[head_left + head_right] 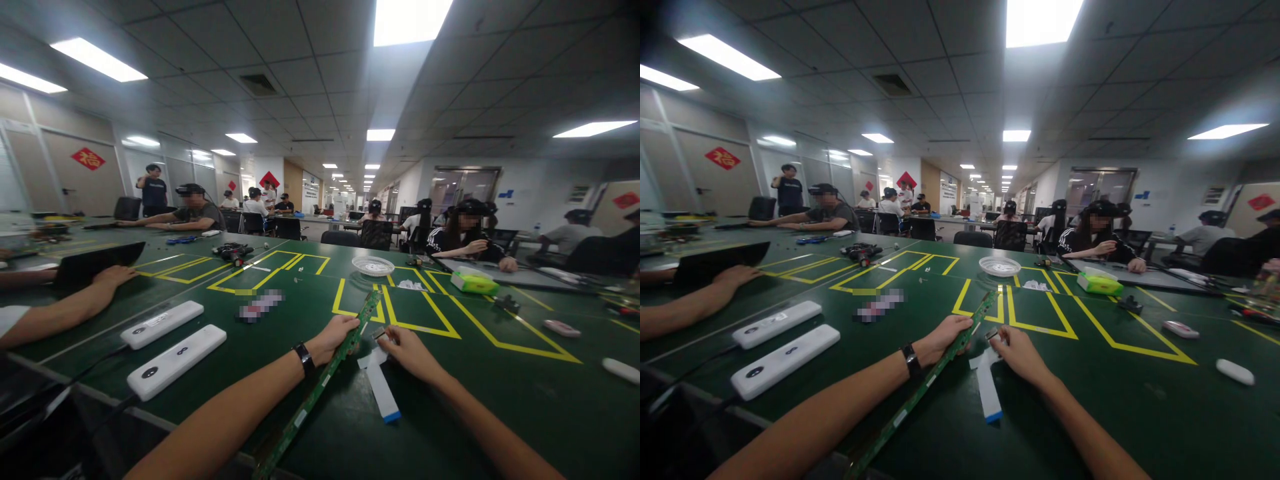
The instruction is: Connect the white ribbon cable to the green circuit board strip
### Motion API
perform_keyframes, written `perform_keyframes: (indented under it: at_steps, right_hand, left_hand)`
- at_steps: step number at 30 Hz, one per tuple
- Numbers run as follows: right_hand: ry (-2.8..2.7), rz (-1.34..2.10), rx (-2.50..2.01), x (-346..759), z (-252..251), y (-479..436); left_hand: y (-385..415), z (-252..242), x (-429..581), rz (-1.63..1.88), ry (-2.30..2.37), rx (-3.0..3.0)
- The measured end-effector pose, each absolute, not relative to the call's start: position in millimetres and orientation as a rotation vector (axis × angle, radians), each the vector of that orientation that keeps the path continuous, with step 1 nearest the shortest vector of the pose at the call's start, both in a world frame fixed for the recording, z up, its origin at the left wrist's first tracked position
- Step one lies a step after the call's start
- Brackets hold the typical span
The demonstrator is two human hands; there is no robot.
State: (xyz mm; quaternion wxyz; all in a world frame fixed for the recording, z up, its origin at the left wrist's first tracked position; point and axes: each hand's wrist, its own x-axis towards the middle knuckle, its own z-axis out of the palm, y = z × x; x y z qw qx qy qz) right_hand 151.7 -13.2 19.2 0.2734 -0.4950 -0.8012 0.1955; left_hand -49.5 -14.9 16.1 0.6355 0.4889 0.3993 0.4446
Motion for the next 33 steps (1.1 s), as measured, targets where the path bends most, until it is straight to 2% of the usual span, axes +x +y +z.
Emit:
perform_keyframes:
  at_steps: [16,33]
  right_hand:
    - [-1.873,1.106,-1.081,146.9,11.8,-8.3]
    - [-1.835,1.042,-1.04,139.6,19.8,-21.7]
  left_hand:
    - [-16.2,19.9,-50.9,1.116,0.872,1.042]
    - [-16.2,14.5,-49.8,1.173,0.918,1.159]
